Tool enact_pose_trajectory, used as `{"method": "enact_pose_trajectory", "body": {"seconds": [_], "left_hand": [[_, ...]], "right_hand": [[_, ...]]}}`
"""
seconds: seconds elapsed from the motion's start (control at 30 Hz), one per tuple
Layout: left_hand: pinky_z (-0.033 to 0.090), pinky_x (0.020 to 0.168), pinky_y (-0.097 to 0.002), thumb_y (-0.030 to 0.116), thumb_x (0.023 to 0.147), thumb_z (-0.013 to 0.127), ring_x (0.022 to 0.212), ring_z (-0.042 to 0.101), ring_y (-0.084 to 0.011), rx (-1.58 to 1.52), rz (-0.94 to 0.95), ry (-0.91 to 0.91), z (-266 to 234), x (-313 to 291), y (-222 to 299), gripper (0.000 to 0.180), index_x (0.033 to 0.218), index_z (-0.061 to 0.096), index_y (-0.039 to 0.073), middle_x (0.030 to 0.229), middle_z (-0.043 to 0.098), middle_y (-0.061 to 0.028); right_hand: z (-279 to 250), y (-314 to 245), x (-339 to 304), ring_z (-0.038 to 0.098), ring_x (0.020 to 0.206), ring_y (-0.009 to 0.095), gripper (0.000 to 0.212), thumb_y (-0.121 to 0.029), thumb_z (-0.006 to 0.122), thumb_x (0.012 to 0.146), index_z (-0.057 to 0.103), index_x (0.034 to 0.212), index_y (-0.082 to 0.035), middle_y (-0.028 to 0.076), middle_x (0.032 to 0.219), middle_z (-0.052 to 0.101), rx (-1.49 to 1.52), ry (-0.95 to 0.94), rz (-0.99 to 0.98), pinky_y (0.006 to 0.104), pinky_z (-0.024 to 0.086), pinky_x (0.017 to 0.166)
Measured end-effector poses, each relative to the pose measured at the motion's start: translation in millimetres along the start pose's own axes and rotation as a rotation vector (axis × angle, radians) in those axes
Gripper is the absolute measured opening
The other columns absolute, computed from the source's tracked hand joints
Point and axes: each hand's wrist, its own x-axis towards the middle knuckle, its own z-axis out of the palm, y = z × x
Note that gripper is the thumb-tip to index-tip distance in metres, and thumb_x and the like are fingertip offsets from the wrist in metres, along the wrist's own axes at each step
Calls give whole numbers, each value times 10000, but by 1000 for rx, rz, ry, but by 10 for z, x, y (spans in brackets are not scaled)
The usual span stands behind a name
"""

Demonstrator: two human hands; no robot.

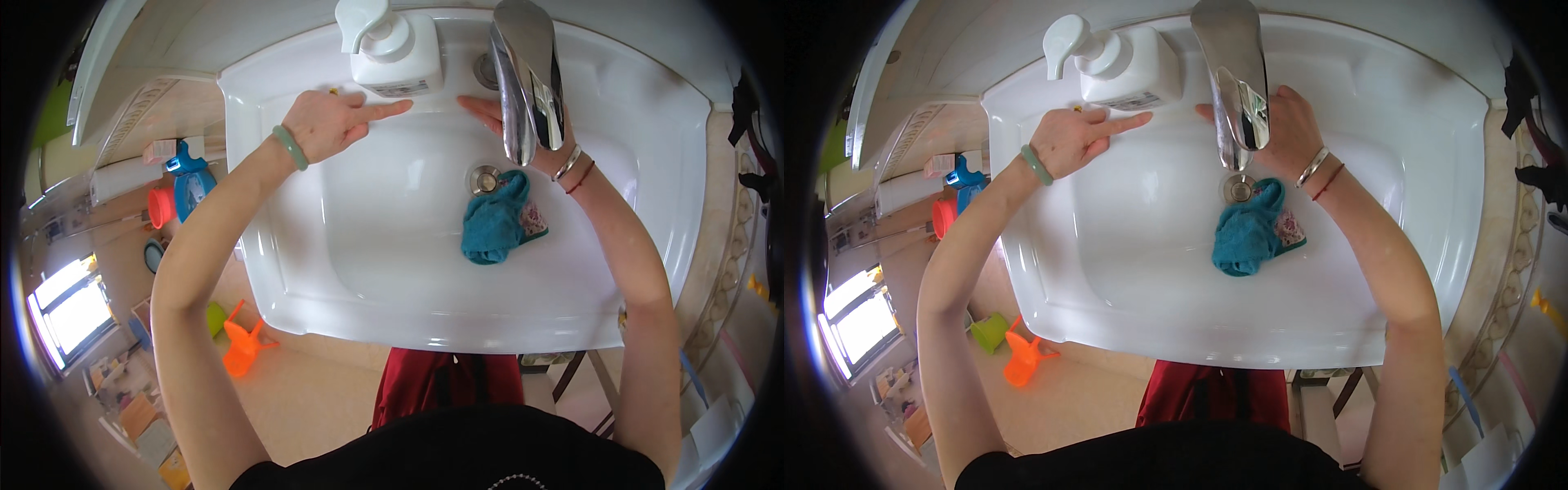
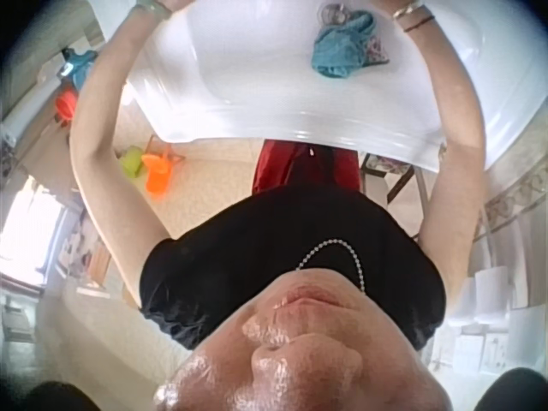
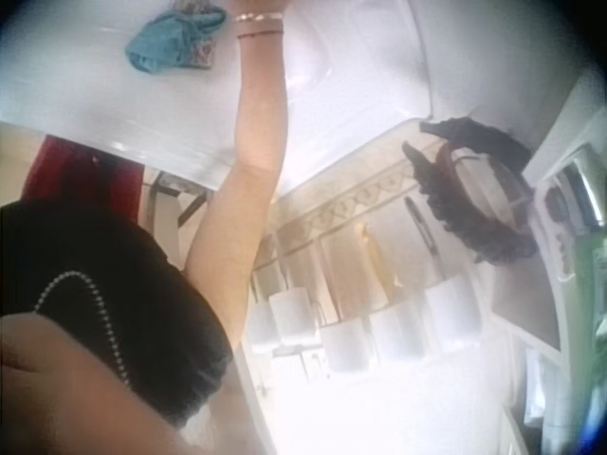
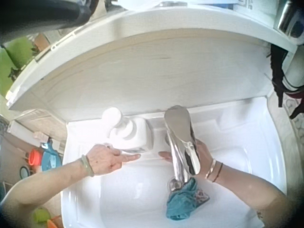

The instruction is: The person washes a yellow cloth in a blue basin of water, then moves to a white bathroom sink. They turn on the faucet, wet a blue cloth, and wipe the sink basin and faucet. The person rinses the cloth under running water and continues wiping the sink surface.

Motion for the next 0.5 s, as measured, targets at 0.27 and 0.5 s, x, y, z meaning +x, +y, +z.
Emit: {"method": "enact_pose_trajectory", "body": {"seconds": [0.27,0.5], "left_hand": [[445,563,-336,58,760,548,578,486,-220,-7,18,-1,-28,92,23,657,1329,507,384,645,457,-30],[445,564,-337,58,765,547,565,482,-229,-12,-1,-4,10,97,90,664,1330,496,403,644,460,-35]], "right_hand": [[124,55,-34,532,524,139,463,-277,619,792,577,1232,-417,-63,705,600,85,116,-2,281,398,586],[24,-25,-54,493,634,169,433,-306,564,828,528,1257,-359,-14,786,554,-29,5,11,289,367,665]]}}
